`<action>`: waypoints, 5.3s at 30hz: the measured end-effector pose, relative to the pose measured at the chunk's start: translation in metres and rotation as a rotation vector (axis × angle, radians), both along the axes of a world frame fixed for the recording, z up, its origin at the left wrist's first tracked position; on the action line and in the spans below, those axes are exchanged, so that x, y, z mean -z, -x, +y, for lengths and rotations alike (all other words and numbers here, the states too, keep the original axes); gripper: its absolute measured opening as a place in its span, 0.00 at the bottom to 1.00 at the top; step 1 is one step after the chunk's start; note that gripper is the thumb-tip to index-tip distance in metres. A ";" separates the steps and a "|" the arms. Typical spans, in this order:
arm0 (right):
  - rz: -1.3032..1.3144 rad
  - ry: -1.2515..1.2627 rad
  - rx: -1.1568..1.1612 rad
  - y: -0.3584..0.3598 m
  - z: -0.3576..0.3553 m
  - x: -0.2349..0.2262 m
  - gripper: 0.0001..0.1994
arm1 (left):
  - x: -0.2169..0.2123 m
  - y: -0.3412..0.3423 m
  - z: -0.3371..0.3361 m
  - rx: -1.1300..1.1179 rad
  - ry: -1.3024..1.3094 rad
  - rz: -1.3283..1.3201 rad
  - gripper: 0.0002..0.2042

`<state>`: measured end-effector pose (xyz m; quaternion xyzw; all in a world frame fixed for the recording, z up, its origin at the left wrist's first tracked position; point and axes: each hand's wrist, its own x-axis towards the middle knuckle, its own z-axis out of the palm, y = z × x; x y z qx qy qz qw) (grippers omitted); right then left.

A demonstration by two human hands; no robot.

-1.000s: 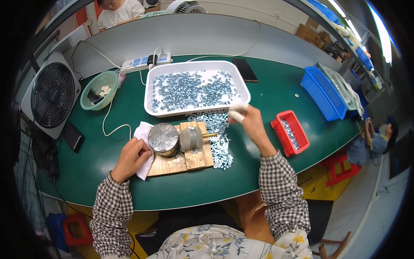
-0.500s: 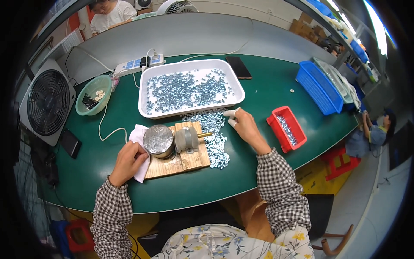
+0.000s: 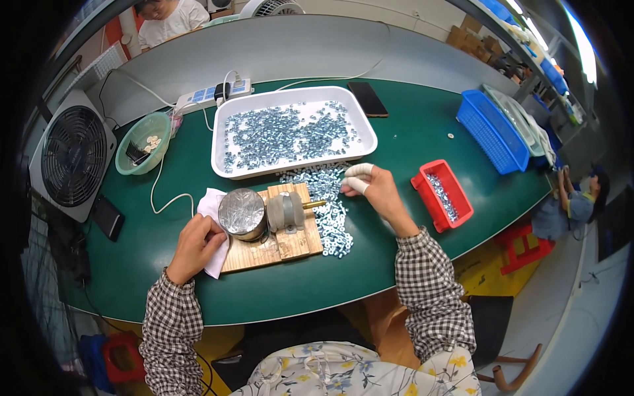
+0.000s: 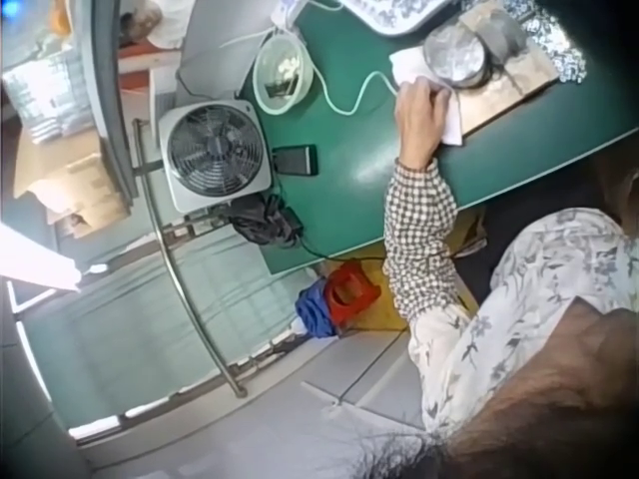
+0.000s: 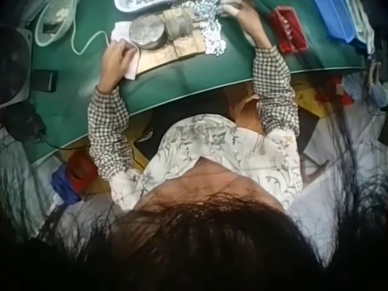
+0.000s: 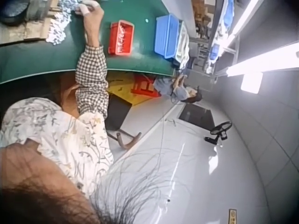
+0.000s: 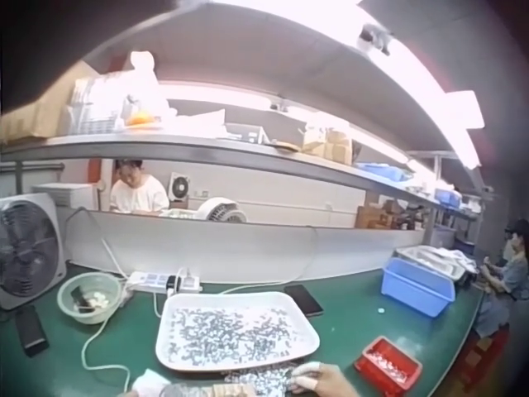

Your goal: The worker manually inserts small blue and white components from a tray into a specialized assembly jig.

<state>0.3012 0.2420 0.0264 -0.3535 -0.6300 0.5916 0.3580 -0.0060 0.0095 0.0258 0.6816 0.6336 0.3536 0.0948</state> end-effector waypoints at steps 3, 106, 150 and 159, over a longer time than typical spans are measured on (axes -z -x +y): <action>-0.064 0.051 -0.163 -0.003 -0.016 -0.002 0.05 | 0.000 -0.001 0.000 -0.010 -0.012 0.002 0.07; -0.637 -0.408 0.011 -0.056 -0.025 -0.005 0.11 | 0.005 -0.002 0.005 -0.025 -0.048 -0.004 0.06; 0.051 0.209 -0.246 -0.001 -0.021 0.004 0.05 | 0.007 -0.002 0.005 -0.040 0.015 -0.009 0.07; -0.028 0.018 -0.213 -0.003 -0.024 0.006 0.03 | 0.008 -0.005 0.007 -0.067 -0.112 0.120 0.08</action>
